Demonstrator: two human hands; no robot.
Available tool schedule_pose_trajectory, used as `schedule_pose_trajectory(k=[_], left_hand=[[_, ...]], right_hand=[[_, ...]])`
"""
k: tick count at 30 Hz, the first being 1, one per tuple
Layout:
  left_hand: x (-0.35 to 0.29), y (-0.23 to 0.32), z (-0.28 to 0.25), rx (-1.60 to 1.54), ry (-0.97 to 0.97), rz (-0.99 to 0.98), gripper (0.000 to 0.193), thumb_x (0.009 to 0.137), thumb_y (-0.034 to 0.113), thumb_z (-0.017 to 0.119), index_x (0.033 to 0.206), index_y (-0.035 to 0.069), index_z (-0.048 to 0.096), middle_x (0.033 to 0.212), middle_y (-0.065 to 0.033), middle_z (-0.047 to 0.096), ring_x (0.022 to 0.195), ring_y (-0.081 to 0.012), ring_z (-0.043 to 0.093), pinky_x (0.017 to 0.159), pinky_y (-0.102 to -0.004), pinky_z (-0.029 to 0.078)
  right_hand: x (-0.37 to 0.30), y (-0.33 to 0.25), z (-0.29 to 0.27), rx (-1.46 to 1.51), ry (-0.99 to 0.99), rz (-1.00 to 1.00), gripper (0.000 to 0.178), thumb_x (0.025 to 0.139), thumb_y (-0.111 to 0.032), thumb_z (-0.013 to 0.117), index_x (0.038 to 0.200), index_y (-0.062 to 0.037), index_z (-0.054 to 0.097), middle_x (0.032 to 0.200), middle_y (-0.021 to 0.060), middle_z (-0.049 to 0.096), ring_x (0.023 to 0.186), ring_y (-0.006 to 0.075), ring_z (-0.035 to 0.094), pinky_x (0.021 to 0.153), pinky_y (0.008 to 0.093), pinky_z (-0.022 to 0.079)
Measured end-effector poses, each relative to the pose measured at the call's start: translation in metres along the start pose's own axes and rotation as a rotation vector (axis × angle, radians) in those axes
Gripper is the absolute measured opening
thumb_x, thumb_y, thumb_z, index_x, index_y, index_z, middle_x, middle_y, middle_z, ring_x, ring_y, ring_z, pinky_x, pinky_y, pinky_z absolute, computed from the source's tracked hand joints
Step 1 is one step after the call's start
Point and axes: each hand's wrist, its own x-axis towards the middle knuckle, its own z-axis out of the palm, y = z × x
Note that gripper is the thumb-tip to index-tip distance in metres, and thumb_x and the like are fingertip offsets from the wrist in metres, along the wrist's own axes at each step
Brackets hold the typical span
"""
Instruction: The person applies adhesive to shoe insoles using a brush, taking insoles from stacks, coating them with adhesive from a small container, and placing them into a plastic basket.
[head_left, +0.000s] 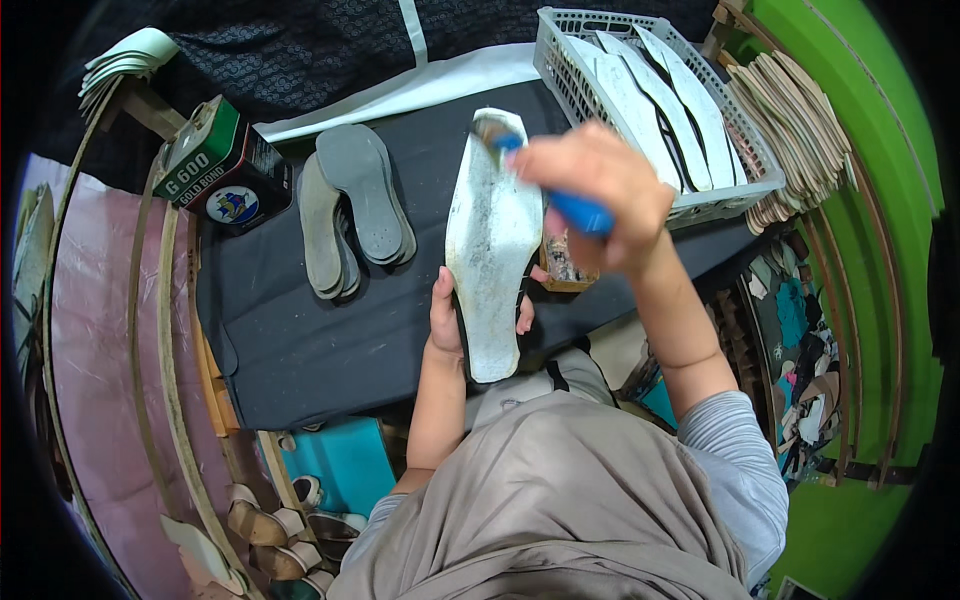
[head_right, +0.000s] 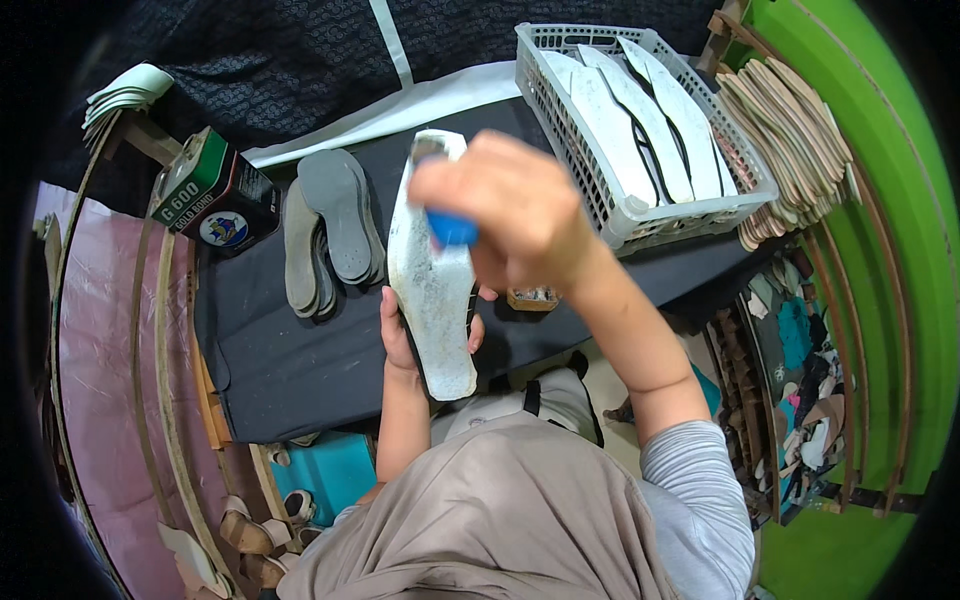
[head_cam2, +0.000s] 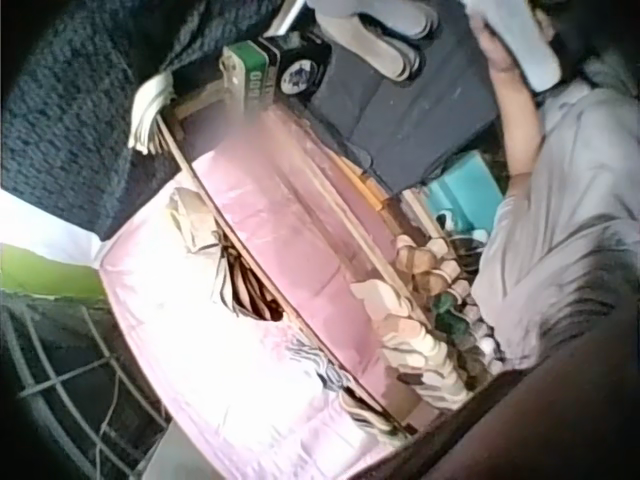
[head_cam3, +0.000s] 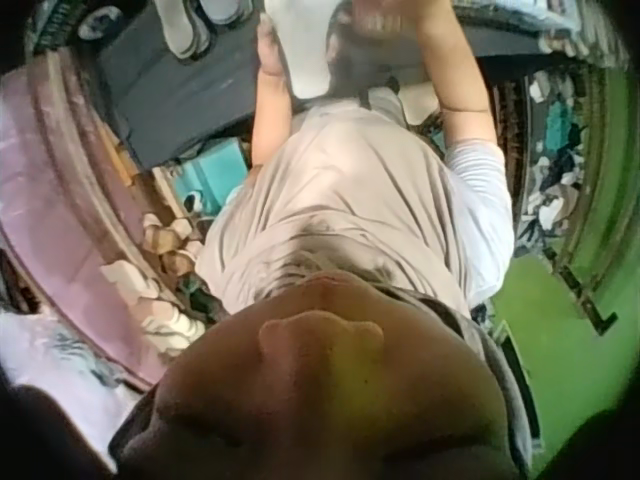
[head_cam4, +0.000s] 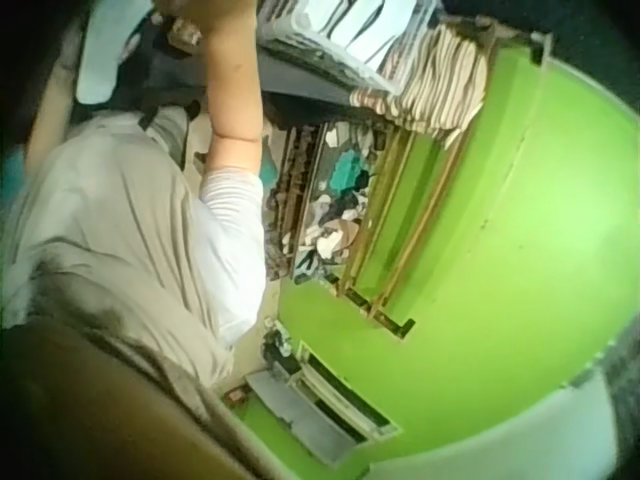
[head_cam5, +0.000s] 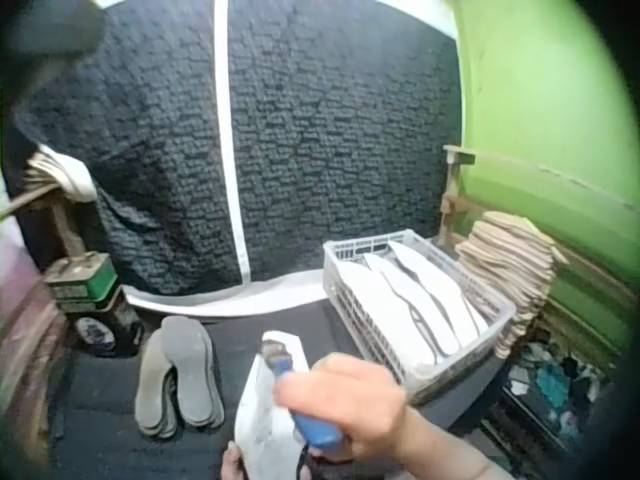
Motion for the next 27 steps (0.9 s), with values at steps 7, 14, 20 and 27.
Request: schedule_pose_trajectory(k=[7, 14, 20, 27], left_hand=[[0.002, 0.01, 0.008, -0.609, 0.326, 0.004, 0.077, 0.088, 0.064, 0.03, 0.13, 0.001, 0.04, 0.114, -0.0183, 0.055, 0.098, -0.0307, 0.058, 0.088, -0.0409, 0.047], [0.005, 0.0, 0.013, -0.024, 0.049, -0.001, 0.088, 0.084, 0.072, 0.025, 0.132, 0.0, 0.037, 0.111, -0.0242, 0.054, 0.061, -0.0296, 0.057, 0.052, -0.0361, 0.047], [0.008, 0.007, 0.007, -0.087, 0.239, 0.077, 0.084, 0.085, 0.071, 0.027, 0.132, 0.002, 0.038, 0.106, -0.0254, 0.055, 0.064, -0.0269, 0.059, 0.053, -0.0346, 0.05], [0.005, 0.005, -0.003, -0.147, 0.006, 0.005, 0.089, 0.082, 0.072, 0.031, 0.136, 0.002, 0.033, 0.106, -0.0296, 0.053, 0.056, -0.032, 0.058, 0.047, -0.0362, 0.049]], right_hand=[[-0.017, -0.042, 0.009, 0.245, -0.331, -0.111, 0.031, 0.055, -0.003, 0.063, 0.086, -0.0007, 0.061, 0.079, 0.0092, 0.062, 0.059, 0.0197, 0.056, 0.051, 0.0296, 0.047], [-0.005, 0.015, -0.011, -0.072, 0.031, -0.013, 0.036, 0.057, 0.007, 0.06, 0.093, 0.0003, 0.062, 0.079, 0.0091, 0.064, 0.056, 0.0208, 0.055, 0.051, 0.0284, 0.045], [-0.04, -0.035, 0.0, 0.351, -0.272, 0.086, 0.036, 0.048, 0.003, 0.055, 0.083, -0.001, 0.061, 0.075, 0.008, 0.062, 0.053, 0.0218, 0.05, 0.048, 0.0308, 0.043], [-0.019, 0.003, -0.02, 0.181, -0.004, 0.045, 0.02, 0.074, -0.011, 0.068, 0.089, 0.0012, 0.064, 0.082, 0.0118, 0.067, 0.063, 0.0215, 0.063, 0.055, 0.029, 0.047]])
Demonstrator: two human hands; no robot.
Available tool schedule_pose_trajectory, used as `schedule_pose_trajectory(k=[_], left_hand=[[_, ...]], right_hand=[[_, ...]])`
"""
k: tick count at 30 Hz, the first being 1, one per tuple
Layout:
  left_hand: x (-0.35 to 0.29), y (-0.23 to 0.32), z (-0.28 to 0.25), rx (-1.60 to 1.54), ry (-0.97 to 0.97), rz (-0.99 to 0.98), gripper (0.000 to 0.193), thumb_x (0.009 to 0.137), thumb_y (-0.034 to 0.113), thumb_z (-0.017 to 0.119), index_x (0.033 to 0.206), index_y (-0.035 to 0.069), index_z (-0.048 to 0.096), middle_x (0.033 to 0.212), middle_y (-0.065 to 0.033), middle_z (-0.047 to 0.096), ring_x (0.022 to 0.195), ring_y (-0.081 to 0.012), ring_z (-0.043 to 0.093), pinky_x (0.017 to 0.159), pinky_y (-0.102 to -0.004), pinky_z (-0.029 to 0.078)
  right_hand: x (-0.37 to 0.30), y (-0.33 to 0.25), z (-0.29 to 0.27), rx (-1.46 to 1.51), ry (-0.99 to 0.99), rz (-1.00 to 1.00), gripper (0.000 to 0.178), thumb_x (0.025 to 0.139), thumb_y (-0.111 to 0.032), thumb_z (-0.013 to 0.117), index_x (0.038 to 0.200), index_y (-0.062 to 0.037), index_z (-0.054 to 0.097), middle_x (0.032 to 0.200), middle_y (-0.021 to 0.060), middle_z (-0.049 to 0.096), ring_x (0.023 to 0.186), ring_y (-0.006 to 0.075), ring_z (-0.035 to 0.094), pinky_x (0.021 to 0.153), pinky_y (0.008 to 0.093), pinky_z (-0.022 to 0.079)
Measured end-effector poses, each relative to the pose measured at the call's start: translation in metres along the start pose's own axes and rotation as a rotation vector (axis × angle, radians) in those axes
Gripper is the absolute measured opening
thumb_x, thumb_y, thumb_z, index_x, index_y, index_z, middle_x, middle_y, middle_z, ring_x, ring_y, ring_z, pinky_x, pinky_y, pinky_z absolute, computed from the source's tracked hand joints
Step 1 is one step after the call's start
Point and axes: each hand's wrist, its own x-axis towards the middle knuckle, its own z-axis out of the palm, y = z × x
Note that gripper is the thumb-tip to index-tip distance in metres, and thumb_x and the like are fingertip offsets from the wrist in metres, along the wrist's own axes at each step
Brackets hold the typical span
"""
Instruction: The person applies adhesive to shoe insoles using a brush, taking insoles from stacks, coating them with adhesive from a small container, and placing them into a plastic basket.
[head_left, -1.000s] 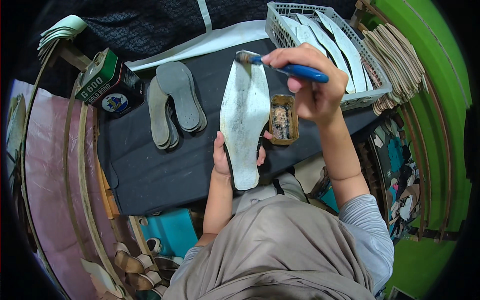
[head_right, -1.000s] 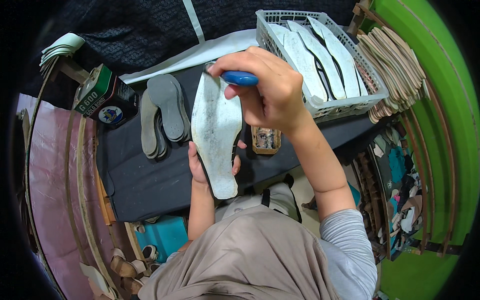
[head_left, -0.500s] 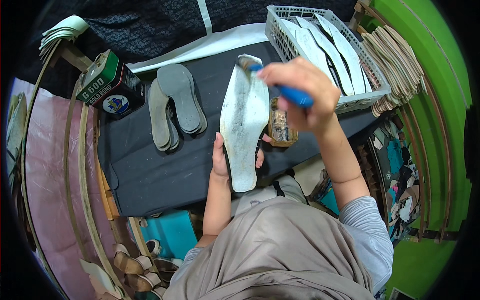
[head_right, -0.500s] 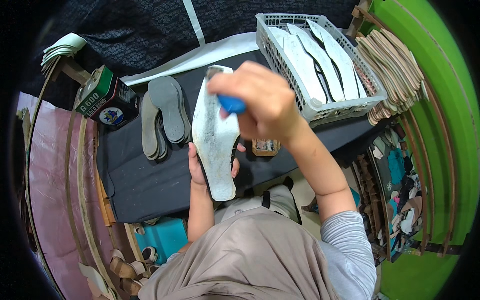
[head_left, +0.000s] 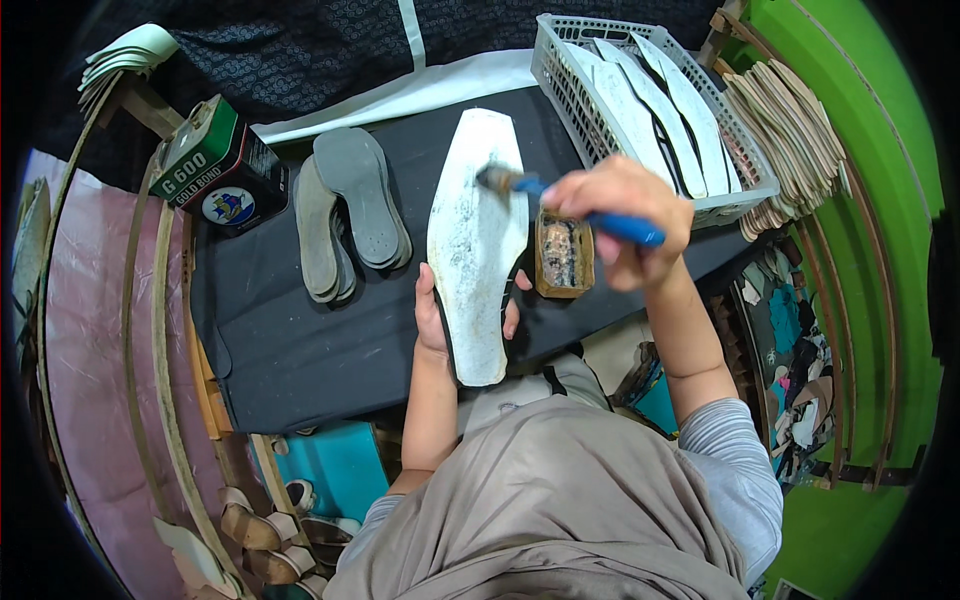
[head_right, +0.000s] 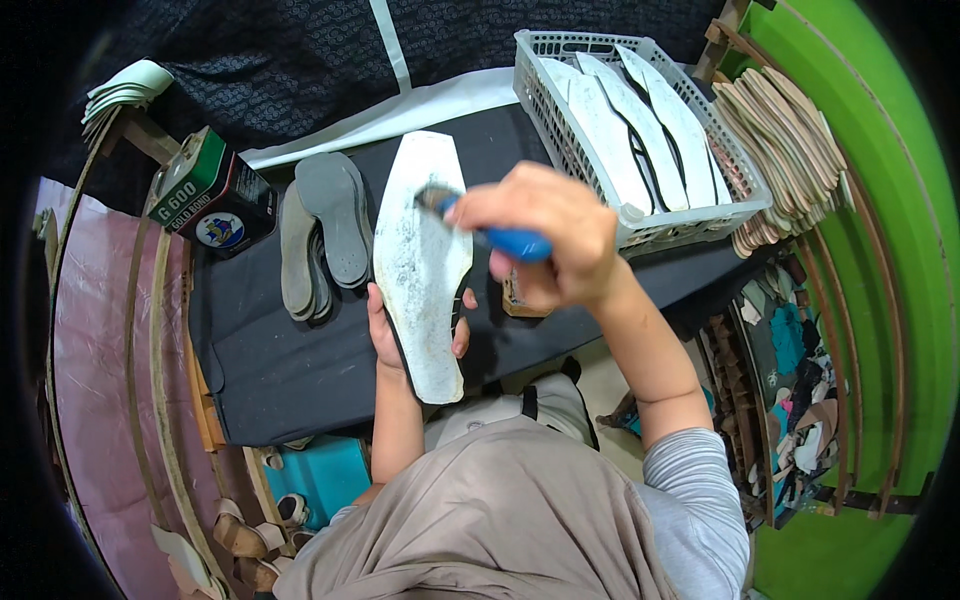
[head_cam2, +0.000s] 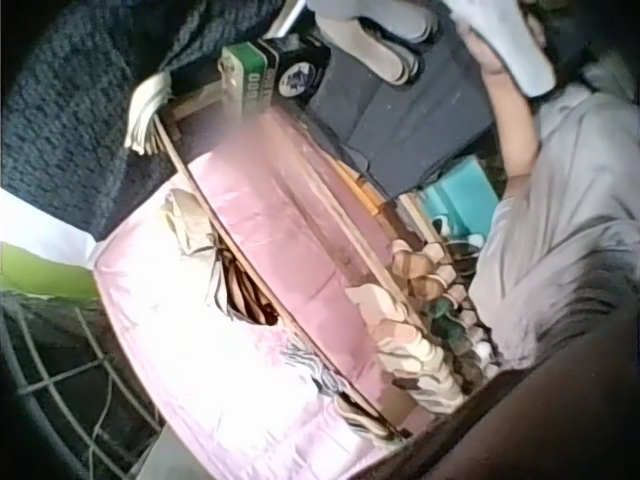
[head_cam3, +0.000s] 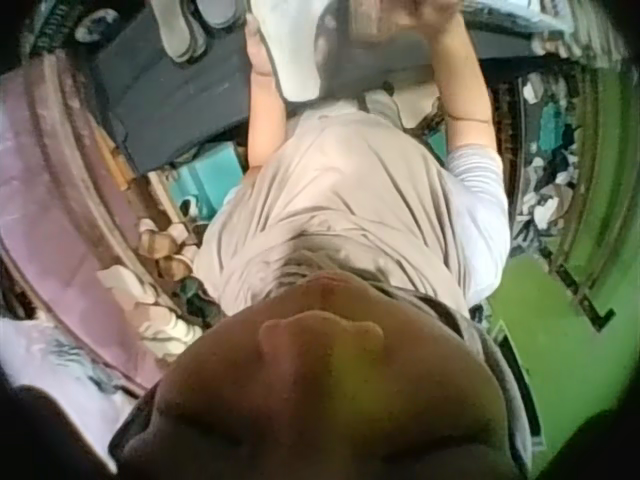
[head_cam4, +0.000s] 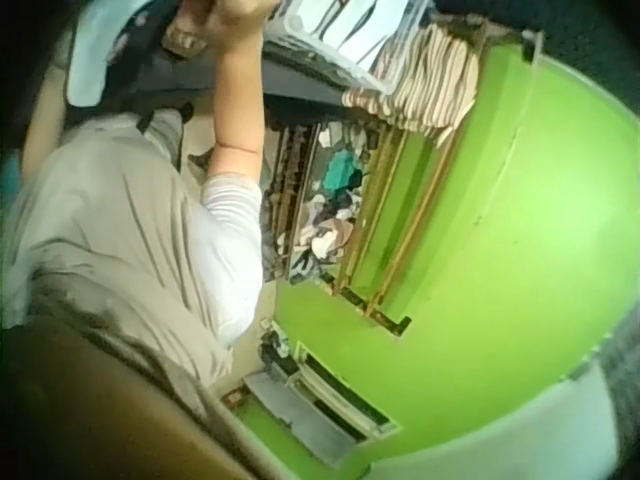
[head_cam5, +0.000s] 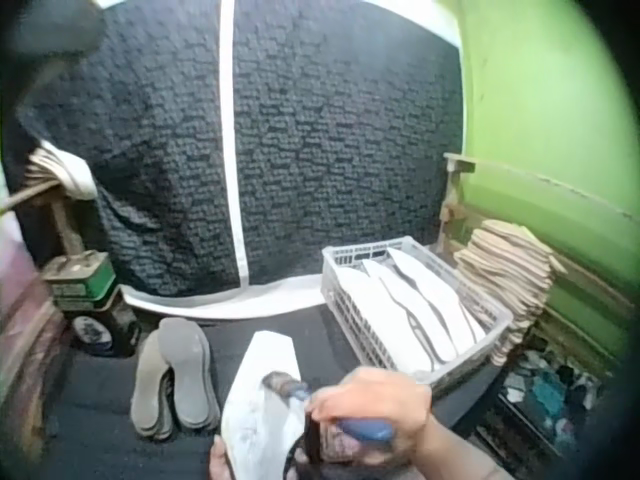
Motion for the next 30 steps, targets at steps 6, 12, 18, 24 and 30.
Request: schedule_pose_trajectory(k=[6, 12, 18, 24, 30], left_hand=[[-0.004, 0.004, 0.0, 0.004, 0.033, -0.001, 0.089, 0.081, 0.073, 0.033, 0.136, 0.004, 0.035, 0.109, -0.0283, 0.053, 0.058, -0.0332, 0.058, 0.047, -0.0374, 0.049], [-0.002, 0.01, -0.003, 0.009, 0.154, 0.0, 0.087, 0.082, 0.073, 0.031, 0.136, 0.006, 0.036, 0.115, -0.0264, 0.053, 0.066, -0.0348, 0.06, 0.053, -0.0412, 0.05], [0.0, 0.004, -0.002, -0.003, -0.002, -0.029, 0.085, 0.084, 0.072, 0.029, 0.141, 0.009, 0.029, 0.114, -0.0332, 0.051, 0.056, -0.0382, 0.058, 0.048, -0.0425, 0.049], [0.002, 0.01, -0.001, 0.04, 0.04, 0.027, 0.083, 0.085, 0.07, 0.028, 0.141, 0.007, 0.028, 0.12, -0.0331, 0.048, 0.067, -0.041, 0.061, 0.057, -0.0443, 0.052], [0.01, 0.014, -0.001, 0.113, 0.101, 0.129, 0.075, 0.089, 0.064, 0.027, 0.139, 0.007, 0.031, 0.121, -0.0222, 0.051, 0.093, -0.033, 0.062, 0.08, -0.0465, 0.053]], right_hand=[[-0.012, -0.006, 0.008, -0.105, -0.11, 0.034, 0.029, 0.059, -0.003, 0.062, 0.088, 0.0012, 0.064, 0.082, 0.0112, 0.066, 0.058, 0.0202, 0.057, 0.053, 0.0291, 0.045], [-0.023, -0.028, 0.014, 0.15, -0.321, 0.147, 0.034, 0.049, 0.001, 0.057, 0.081, -0.0006, 0.063, 0.076, 0.0092, 0.064, 0.055, 0.0219, 0.055, 0.054, 0.03, 0.046], [0.004, 0.014, -0.006, -0.187, -0.005, 0.048, 0.023, 0.069, 0.004, 0.061, 0.092, 0.0, 0.062, 0.089, 0.0115, 0.068, 0.069, 0.0195, 0.061, 0.06, 0.0258, 0.049], [-0.023, 0.001, 0.013, 0.007, -0.053, 0.158, 0.028, 0.058, 0.0, 0.062, 0.086, -0.001, 0.065, 0.085, 0.0111, 0.067, 0.065, 0.0222, 0.061, 0.058, 0.0305, 0.048], [-0.038, -0.037, 0.035, 0.235, -0.353, 0.101, 0.039, 0.047, 0.005, 0.057, 0.084, -0.0011, 0.063, 0.08, 0.0077, 0.063, 0.06, 0.0235, 0.055, 0.052, 0.0328, 0.047]])
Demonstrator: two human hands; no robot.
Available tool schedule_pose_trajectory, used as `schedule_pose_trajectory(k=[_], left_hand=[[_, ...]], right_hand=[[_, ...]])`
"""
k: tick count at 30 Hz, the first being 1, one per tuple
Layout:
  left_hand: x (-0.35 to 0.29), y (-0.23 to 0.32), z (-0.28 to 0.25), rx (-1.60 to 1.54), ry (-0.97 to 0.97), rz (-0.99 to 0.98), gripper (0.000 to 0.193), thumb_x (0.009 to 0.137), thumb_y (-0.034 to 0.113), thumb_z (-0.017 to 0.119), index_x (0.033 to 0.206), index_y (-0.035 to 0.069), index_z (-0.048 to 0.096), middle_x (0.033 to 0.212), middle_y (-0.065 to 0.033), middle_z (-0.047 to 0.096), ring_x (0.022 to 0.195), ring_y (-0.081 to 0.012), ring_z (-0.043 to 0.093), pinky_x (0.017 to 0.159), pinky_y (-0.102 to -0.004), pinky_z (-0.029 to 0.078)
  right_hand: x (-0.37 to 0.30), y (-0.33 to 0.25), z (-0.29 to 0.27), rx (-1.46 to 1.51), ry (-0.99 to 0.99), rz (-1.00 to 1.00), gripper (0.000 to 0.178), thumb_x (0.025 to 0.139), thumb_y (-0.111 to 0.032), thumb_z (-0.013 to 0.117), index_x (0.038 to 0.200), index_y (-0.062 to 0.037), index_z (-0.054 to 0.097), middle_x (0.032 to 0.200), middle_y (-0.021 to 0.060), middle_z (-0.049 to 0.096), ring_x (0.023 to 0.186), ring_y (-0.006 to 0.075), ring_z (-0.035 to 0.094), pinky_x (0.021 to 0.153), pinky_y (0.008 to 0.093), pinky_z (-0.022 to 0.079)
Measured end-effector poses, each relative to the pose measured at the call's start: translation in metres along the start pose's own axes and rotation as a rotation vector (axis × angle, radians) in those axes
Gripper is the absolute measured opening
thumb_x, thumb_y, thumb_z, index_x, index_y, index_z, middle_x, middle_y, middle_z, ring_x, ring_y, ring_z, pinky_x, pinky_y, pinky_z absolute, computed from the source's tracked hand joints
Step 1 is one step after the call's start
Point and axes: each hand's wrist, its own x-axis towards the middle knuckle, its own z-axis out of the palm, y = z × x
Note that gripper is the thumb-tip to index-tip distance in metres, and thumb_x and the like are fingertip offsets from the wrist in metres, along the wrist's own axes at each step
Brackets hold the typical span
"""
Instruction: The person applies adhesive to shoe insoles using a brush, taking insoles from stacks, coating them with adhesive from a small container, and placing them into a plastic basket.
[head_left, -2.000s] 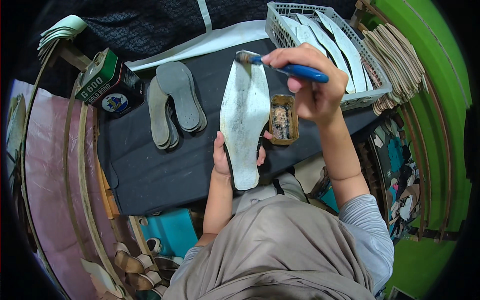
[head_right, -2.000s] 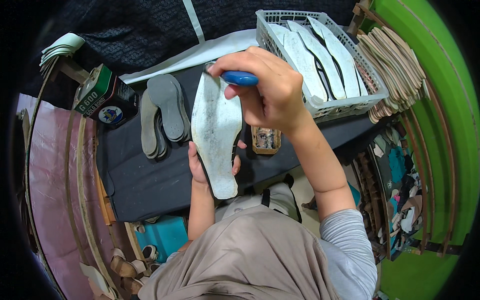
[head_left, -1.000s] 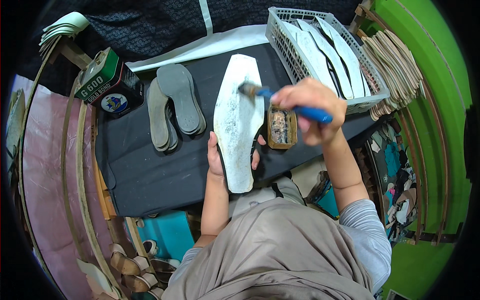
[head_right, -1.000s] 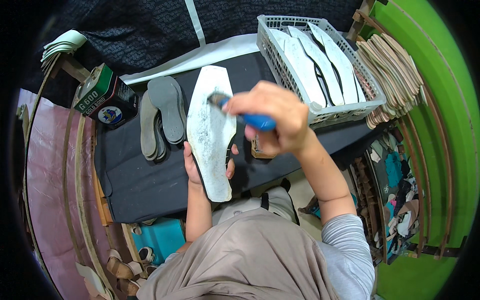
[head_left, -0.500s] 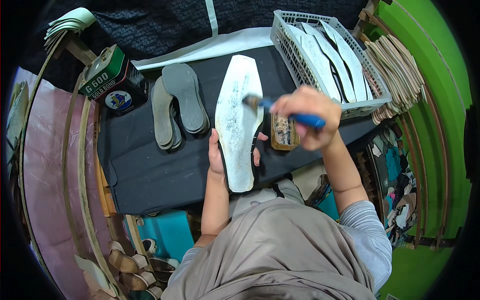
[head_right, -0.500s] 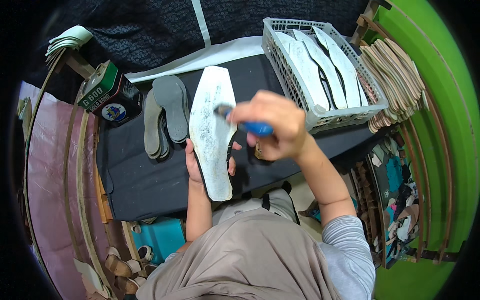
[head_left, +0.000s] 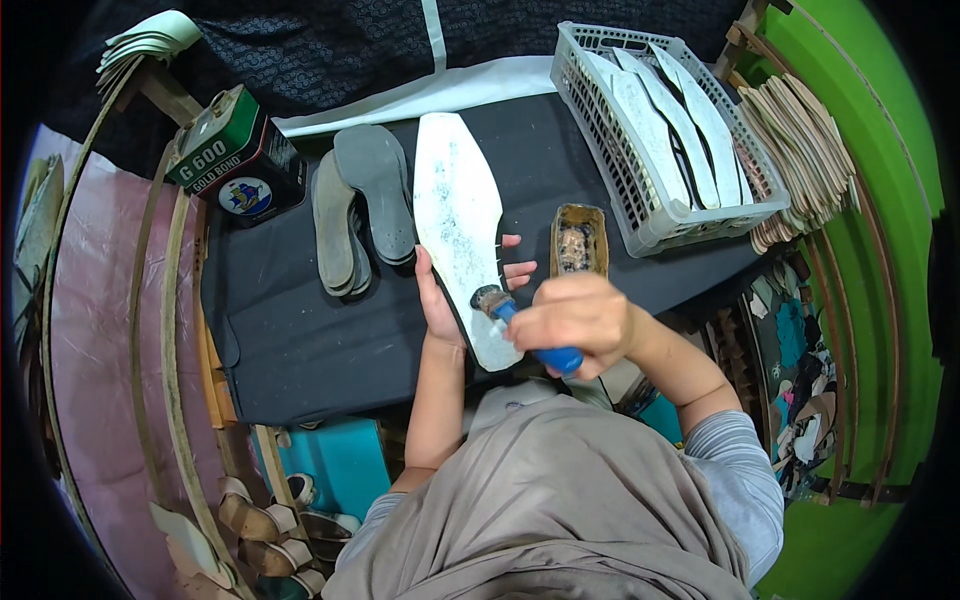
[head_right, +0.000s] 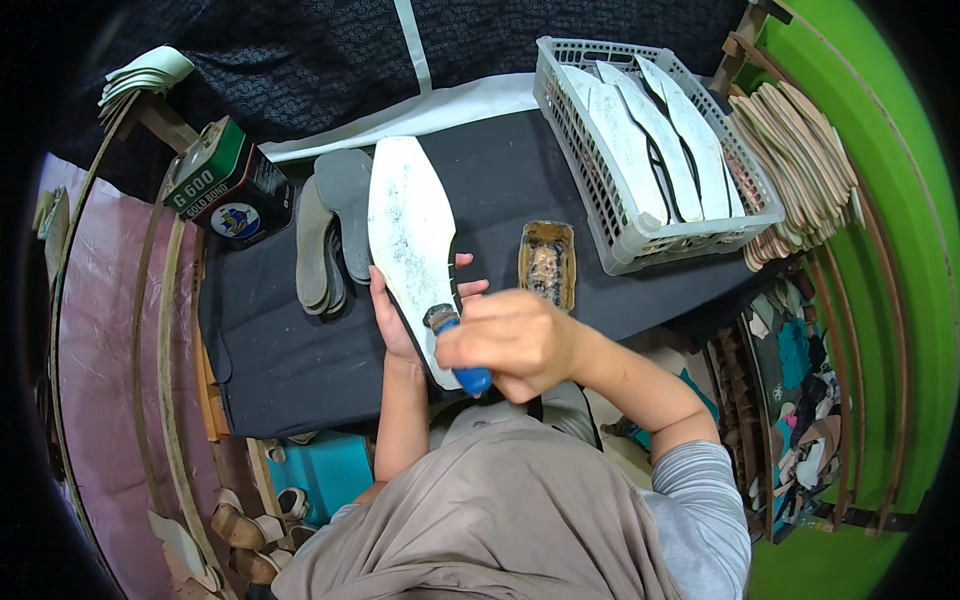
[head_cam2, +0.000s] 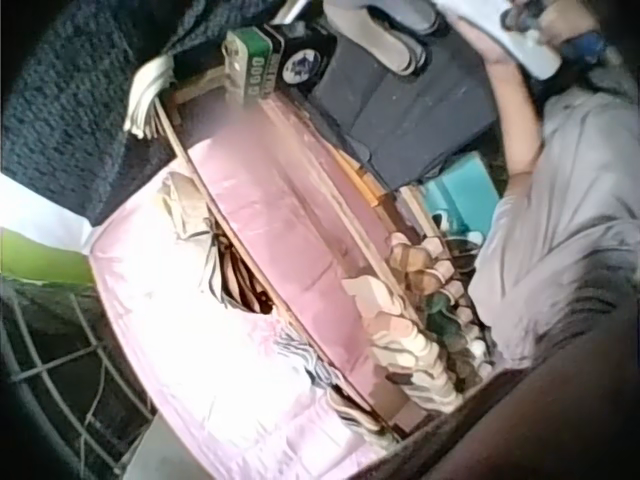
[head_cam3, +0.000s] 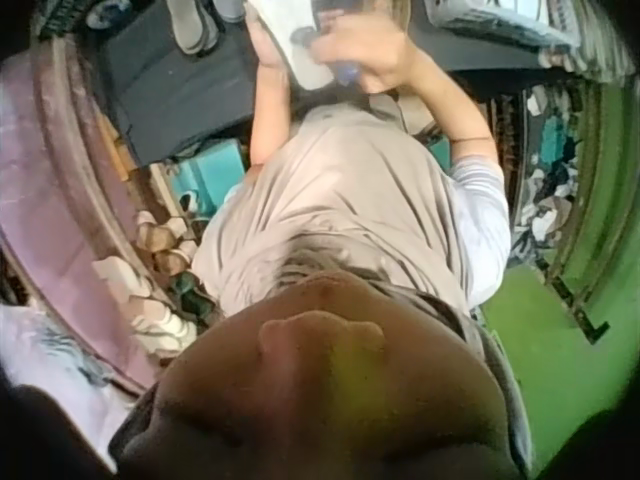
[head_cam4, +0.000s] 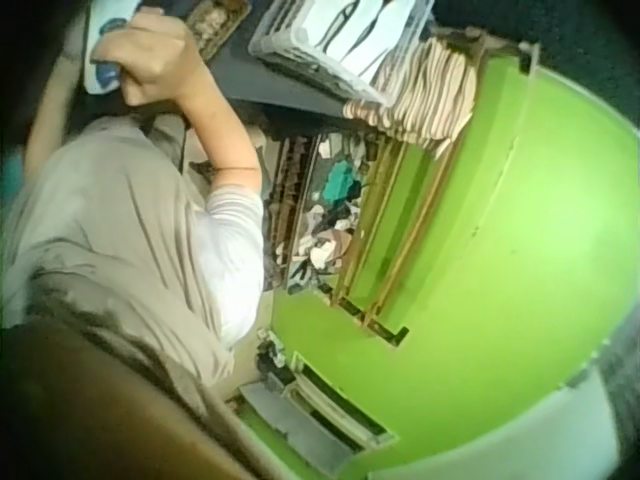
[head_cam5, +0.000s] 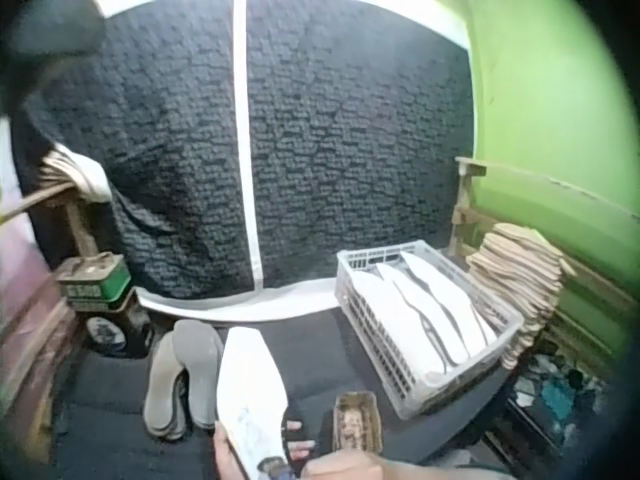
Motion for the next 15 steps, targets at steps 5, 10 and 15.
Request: schedule_pose_trajectory(k=[5, 10, 15], left_hand=[[0.001, -0.003, 0.011, -0.153, -0.139, 0.092, 0.066, 0.092, 0.059, 0.024, 0.132, 0.008, 0.04, 0.118, -0.0145, 0.054, 0.094, -0.0253, 0.061, 0.085, -0.0385, 0.05], [0.009, 0.004, 0.018, -0.093, 0.025, 0.044, 0.083, 0.086, 0.07, 0.022, 0.132, 0.002, 0.036, 0.114, -0.0217, 0.05, 0.098, -0.0436, 0.058, 0.081, -0.0497, 0.052], [0.003, 0.011, 0.003, -0.076, 0.075, 0.117, 0.082, 0.087, 0.068, 0.026, 0.135, 0.002, 0.033, 0.112, -0.0204, 0.051, 0.093, -0.0422, 0.06, 0.076, -0.0476, 0.054]], right_hand=[[0.021, 0.023, -0.01, -0.14, 0.251, -0.026, 0.017, 0.075, -0.013, 0.063, 0.085, 0.0001, 0.064, 0.082, 0.0129, 0.067, 0.063, 0.0227, 0.06, 0.059, 0.0297, 0.049], [0.012, 0.009, 0.01, -0.096, 0.156, -0.123, 0.037, 0.048, -0.003, 0.059, 0.085, -0.0019, 0.062, 0.085, 0.0096, 0.063, 0.06, 0.0222, 0.053, 0.052, 0.0315, 0.044], [0.01, -0.007, 0.017, 0.143, 0.048, -0.104, 0.022, 0.06, -0.006, 0.058, 0.081, -0.0003, 0.064, 0.081, 0.0108, 0.064, 0.057, 0.0217, 0.054, 0.049, 0.0306, 0.045]])
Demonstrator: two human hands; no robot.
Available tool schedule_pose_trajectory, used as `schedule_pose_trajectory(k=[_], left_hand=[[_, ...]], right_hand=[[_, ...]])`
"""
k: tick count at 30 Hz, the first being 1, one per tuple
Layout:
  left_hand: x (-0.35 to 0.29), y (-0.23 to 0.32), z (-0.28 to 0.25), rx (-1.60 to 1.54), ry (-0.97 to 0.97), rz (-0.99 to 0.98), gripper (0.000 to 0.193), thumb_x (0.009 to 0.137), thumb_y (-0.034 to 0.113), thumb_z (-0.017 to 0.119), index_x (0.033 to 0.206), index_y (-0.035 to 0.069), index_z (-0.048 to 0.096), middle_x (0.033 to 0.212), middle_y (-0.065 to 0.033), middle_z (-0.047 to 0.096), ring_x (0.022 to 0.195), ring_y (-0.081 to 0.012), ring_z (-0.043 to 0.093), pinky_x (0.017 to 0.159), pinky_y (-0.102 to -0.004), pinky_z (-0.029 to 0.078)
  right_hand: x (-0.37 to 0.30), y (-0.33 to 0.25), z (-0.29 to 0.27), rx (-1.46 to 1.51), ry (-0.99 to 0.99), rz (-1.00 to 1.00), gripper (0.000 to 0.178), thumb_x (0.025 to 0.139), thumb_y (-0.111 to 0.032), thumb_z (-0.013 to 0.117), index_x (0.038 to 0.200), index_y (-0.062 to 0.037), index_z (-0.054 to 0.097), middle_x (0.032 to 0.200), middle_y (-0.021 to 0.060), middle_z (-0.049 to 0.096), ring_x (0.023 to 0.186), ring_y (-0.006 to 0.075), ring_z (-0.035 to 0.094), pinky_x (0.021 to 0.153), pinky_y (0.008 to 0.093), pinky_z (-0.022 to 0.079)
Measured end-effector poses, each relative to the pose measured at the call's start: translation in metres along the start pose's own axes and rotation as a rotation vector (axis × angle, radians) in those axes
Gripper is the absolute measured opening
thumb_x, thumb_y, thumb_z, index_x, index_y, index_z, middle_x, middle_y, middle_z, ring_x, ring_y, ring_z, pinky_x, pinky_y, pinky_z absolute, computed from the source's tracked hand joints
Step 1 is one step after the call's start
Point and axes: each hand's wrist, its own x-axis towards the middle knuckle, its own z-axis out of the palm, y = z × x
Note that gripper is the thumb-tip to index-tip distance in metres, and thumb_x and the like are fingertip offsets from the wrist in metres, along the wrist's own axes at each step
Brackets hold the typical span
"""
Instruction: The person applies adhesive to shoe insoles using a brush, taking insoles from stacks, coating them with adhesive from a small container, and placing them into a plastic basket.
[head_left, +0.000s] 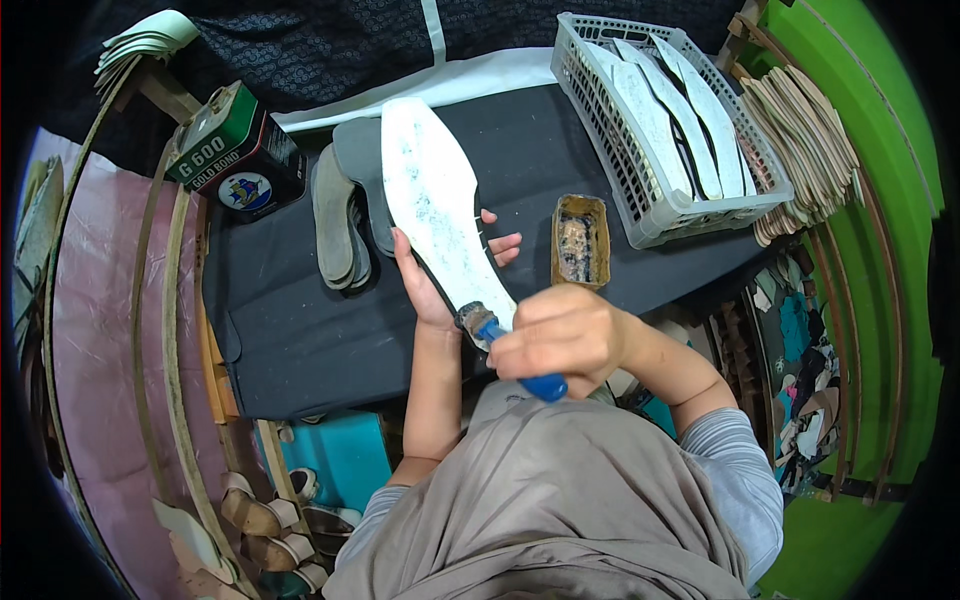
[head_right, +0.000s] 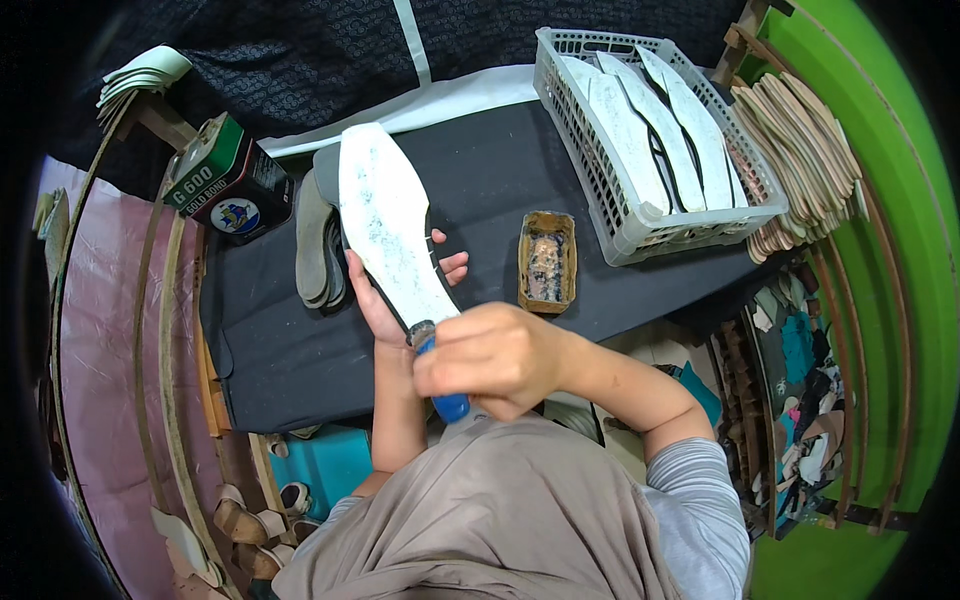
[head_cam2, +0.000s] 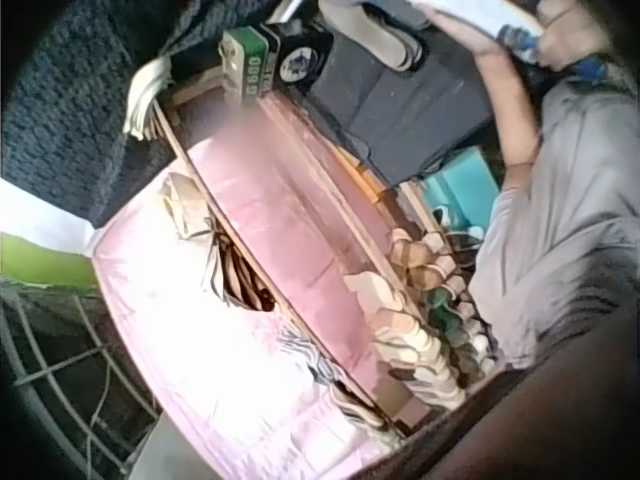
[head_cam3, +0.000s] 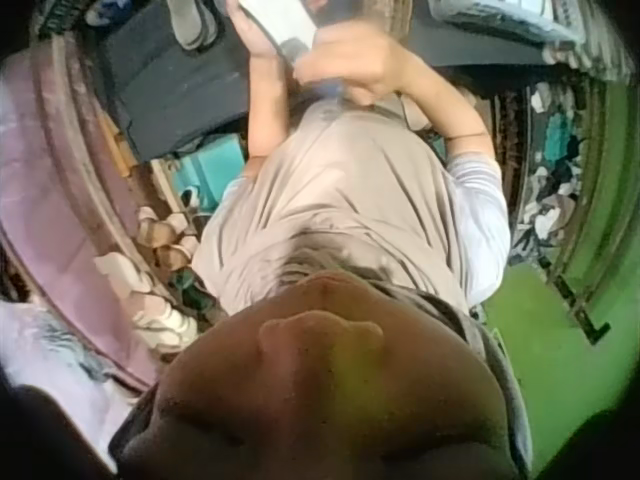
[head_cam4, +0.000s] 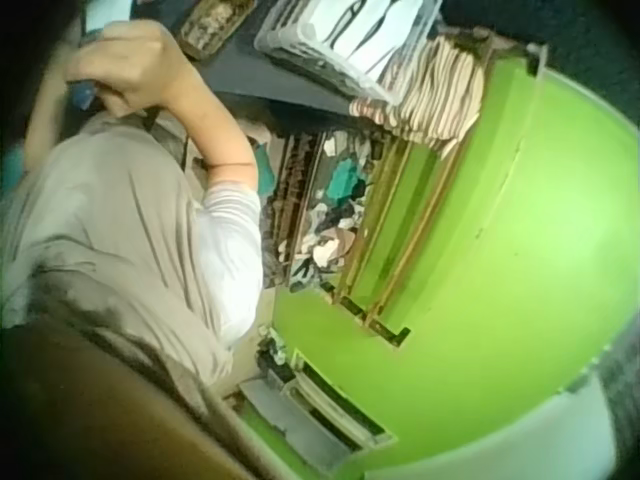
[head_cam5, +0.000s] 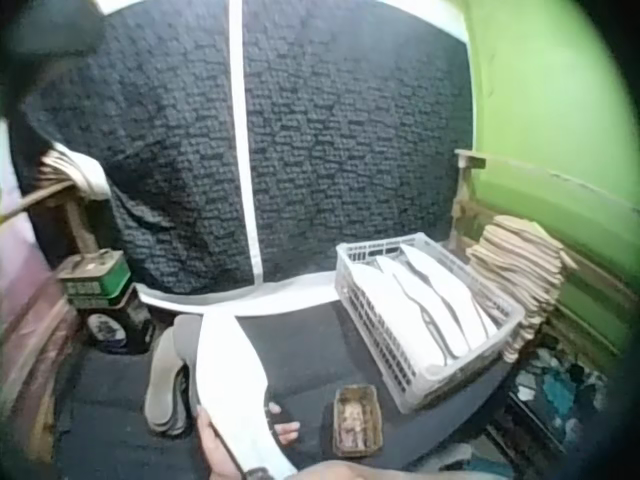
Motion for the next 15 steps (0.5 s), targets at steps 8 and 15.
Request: schedule_pose_trajectory(k=[8, 15], left_hand=[[0.006, 0.002, 0.014, -0.02, -0.145, 0.023, 0.074, 0.09, 0.062, 0.027, 0.134, 0.004, 0.036, 0.116, -0.0217, 0.052, 0.094, -0.0393, 0.059, 0.078, -0.0474, 0.053], [0.009, 0.013, 0.001, 0.0, 0.001, 0.134, 0.081, 0.088, 0.067, 0.023, 0.137, 0.003, 0.032, 0.115, -0.0214, 0.051, 0.092, -0.0458, 0.06, 0.076, -0.054, 0.053]], right_hand=[[0.007, 0.011, -0.004, -0.171, 0.185, 0.026, 0.036, 0.05, 0.003, 0.056, 0.085, -0.0022, 0.063, 0.082, 0.0095, 0.063, 0.06, 0.0252, 0.054, 0.054, 0.032, 0.046], [-0.01, -0.014, -0.006, 0.068, -0.01, 0.116, 0.028, 0.053, 0.002, 0.058, 0.08, -0.0018, 0.061, 0.078, 0.0079, 0.062, 0.058, 0.0237, 0.052, 0.049, 0.0326, 0.044]])
